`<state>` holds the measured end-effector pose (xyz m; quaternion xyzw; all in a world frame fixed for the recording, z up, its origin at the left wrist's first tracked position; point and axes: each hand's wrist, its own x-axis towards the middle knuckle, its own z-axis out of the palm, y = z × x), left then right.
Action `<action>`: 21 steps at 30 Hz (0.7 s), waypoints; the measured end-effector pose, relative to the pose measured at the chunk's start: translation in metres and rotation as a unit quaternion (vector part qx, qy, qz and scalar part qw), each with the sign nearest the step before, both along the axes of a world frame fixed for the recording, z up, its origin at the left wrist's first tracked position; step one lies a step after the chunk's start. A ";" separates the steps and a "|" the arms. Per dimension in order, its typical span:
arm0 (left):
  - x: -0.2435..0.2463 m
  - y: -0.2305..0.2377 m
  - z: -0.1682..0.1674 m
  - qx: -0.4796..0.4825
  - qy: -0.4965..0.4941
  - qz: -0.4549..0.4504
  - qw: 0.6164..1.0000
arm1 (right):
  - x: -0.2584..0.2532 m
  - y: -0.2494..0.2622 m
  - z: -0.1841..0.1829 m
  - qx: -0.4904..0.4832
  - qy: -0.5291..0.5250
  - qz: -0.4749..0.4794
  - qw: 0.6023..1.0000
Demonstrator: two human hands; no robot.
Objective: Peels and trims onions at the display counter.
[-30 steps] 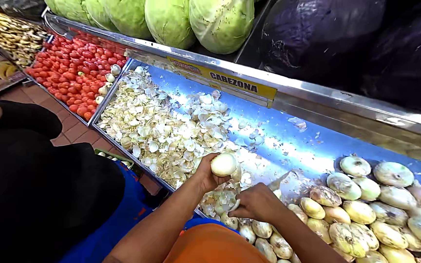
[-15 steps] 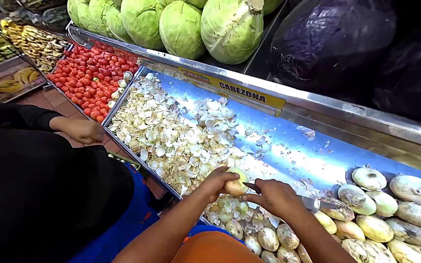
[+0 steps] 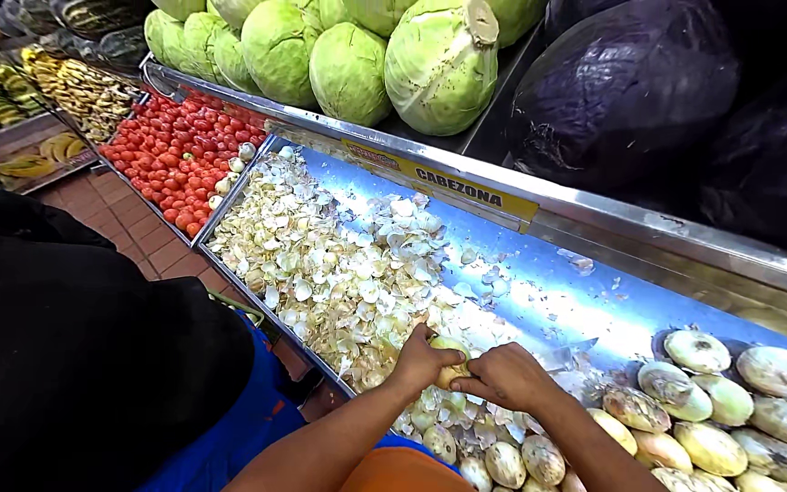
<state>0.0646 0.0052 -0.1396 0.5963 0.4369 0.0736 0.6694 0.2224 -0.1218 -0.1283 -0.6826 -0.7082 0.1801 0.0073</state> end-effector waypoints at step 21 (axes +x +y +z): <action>0.034 0.065 -0.011 -0.173 -0.053 0.042 0.983 | 0.019 -0.019 -0.005 -0.090 0.092 -0.204 0.970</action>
